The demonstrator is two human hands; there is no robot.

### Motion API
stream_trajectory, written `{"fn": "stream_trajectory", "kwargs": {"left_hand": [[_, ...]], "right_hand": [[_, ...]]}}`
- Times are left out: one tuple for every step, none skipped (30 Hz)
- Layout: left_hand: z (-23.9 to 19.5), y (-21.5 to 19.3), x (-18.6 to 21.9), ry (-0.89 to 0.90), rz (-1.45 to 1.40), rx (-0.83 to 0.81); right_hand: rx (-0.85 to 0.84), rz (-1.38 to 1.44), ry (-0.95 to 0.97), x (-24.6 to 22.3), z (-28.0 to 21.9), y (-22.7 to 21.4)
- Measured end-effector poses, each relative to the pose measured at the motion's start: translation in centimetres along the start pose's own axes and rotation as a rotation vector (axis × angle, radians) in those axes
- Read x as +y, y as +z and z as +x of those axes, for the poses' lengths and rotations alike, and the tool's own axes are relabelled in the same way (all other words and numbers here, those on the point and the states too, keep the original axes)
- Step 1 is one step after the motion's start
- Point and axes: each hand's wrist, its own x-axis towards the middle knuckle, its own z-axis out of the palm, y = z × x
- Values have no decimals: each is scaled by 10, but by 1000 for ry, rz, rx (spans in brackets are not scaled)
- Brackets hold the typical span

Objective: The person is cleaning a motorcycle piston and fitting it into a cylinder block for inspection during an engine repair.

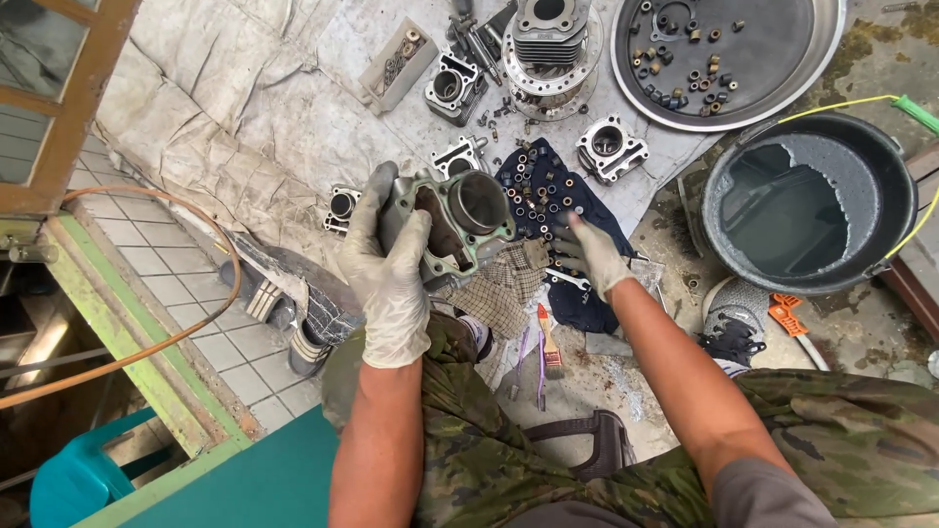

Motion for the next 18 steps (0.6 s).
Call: {"fn": "stream_trajectory", "kwargs": {"left_hand": [[0,1,-1,-2,-2,-1],[0,2,-1,-2,-47,-34],[3,4,1,8,-95,-68],[1,8,4,16,-99,-69],[-1,12,7,8,-187,-101],[-3,17,11,1,-275,-132],[-2,14,4,4,-275,-133],[-1,11,-3,31,-291,-149],[1,8,-11,58,-308,-168],[1,11,-7,62,-310,-171],[0,14,-4,84,-340,-197],[0,16,0,106,-369,-223],[3,13,-6,111,-373,-225],[6,10,-11,130,-383,-277],[8,7,-17,148,-393,-327],[7,8,-14,153,-398,-326],[5,9,-12,128,-395,-331],[3,10,-10,103,-392,-336]], "right_hand": [[2,-1,0,-23,-19,17],[-244,88,-54,-47,-38,35],[-495,175,-116,-74,-55,54],[-498,173,-125,-58,-47,55],[-631,258,-152,-41,-39,56],[-765,342,-178,-25,-30,57],[-766,341,-180,-43,-53,65],[-792,466,-200,-61,-76,73],[-814,590,-222,-79,-99,80],[-816,589,-227,-82,-99,79],[-811,598,-219,-86,-101,78],[-807,606,-210,-90,-102,77],[-810,603,-216,-79,-94,69],[-800,624,-270,-69,-86,62],[-791,643,-323,-59,-78,54],[-793,638,-328,-58,-83,57],[-757,705,-366,-56,-89,59],[-721,773,-404,-53,-94,61]]}}
